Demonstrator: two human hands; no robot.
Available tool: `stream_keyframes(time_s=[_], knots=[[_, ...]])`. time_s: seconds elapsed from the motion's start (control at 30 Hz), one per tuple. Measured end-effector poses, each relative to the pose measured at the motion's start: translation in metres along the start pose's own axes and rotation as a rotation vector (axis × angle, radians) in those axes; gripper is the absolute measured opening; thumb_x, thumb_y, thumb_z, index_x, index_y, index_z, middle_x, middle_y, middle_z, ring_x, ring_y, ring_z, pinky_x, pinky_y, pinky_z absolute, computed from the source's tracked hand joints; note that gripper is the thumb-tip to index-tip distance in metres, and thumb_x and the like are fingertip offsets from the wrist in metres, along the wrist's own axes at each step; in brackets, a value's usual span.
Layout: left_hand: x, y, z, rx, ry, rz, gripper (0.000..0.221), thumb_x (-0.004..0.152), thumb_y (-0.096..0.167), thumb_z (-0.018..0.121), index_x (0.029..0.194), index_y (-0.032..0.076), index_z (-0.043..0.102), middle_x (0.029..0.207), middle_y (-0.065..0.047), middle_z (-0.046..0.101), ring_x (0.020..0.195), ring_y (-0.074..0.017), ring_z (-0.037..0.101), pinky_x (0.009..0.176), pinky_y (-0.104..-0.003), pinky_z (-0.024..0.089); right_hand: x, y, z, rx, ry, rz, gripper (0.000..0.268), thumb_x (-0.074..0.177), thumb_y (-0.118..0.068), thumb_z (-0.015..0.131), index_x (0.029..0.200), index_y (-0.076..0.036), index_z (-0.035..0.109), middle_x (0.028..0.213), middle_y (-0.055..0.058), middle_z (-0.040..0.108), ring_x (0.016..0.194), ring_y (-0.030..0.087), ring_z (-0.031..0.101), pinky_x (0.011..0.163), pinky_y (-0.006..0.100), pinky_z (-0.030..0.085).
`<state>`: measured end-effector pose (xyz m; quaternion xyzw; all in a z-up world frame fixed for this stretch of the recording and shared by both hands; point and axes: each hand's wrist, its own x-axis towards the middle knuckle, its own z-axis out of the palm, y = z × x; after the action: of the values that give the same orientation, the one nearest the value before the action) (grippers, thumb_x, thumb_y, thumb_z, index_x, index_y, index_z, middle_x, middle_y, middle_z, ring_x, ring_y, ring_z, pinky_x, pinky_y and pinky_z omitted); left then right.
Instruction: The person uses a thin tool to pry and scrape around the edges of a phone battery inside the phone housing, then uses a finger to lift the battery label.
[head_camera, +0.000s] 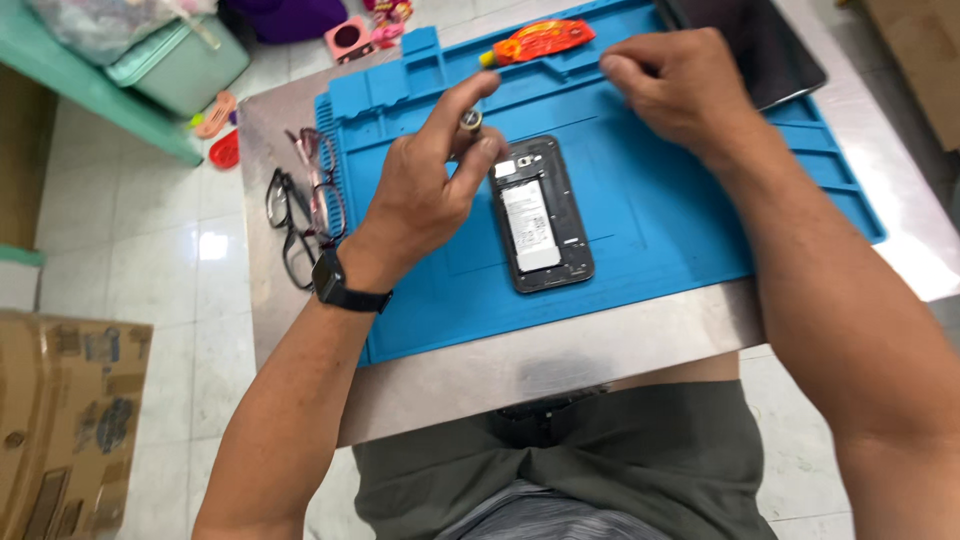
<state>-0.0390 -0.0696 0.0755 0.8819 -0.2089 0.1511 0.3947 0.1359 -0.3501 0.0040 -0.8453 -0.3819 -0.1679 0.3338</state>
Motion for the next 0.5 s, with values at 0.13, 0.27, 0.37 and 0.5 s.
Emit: stream_keyframes(time_s=[0.13, 0.27, 0.37, 0.5], knots=[[0.006, 0.003, -0.007, -0.128, -0.090, -0.080, 0.046, 0.113, 0.010, 0.052, 0.156, 0.014, 0.038, 0.118, -0.009, 0.080, 0.109, -0.0220, 0.080, 0.098, -0.035, 0.064, -0.002, -0.004, -0.002, -0.045, 0.008, -0.041, 0.019, 0.114, -0.012, 0.068, 0.114, -0.003, 0.084, 0.098, 0.009, 0.079, 0.086, 0.021, 0.070, 0.075, 0.038, 0.049], [0.013, 0.012, -0.015, -0.172, -0.219, -0.098, 0.048, 0.114, 0.005, 0.050, 0.158, 0.013, 0.035, 0.127, -0.012, 0.075, 0.118, -0.0224, 0.077, 0.103, -0.035, 0.063, -0.003, 0.001, 0.001, -0.079, 0.054, -0.103, 0.020, 0.111, -0.009, 0.067, 0.114, -0.002, 0.086, 0.105, 0.010, 0.083, 0.093, 0.024, 0.076, 0.077, 0.039, 0.053], [0.019, 0.017, -0.021, -0.093, -0.279, -0.100, 0.046, 0.111, 0.003, 0.050, 0.154, 0.013, 0.040, 0.130, -0.012, 0.075, 0.119, -0.0214, 0.073, 0.099, -0.033, 0.059, -0.003, 0.007, 0.007, -0.109, 0.073, -0.119, 0.019, 0.111, -0.011, 0.071, 0.117, -0.004, 0.087, 0.105, 0.010, 0.083, 0.089, 0.024, 0.075, 0.076, 0.039, 0.053], [0.027, 0.019, -0.026, -0.049, -0.362, -0.049, 0.040, 0.110, 0.004, 0.050, 0.149, 0.009, 0.042, 0.129, -0.014, 0.076, 0.119, -0.0269, 0.074, 0.095, -0.038, 0.063, -0.006, 0.009, 0.012, -0.181, 0.037, -0.110, 0.017, 0.116, -0.017, 0.074, 0.123, -0.008, 0.087, 0.097, 0.007, 0.080, 0.083, 0.024, 0.072, 0.071, 0.040, 0.052]])
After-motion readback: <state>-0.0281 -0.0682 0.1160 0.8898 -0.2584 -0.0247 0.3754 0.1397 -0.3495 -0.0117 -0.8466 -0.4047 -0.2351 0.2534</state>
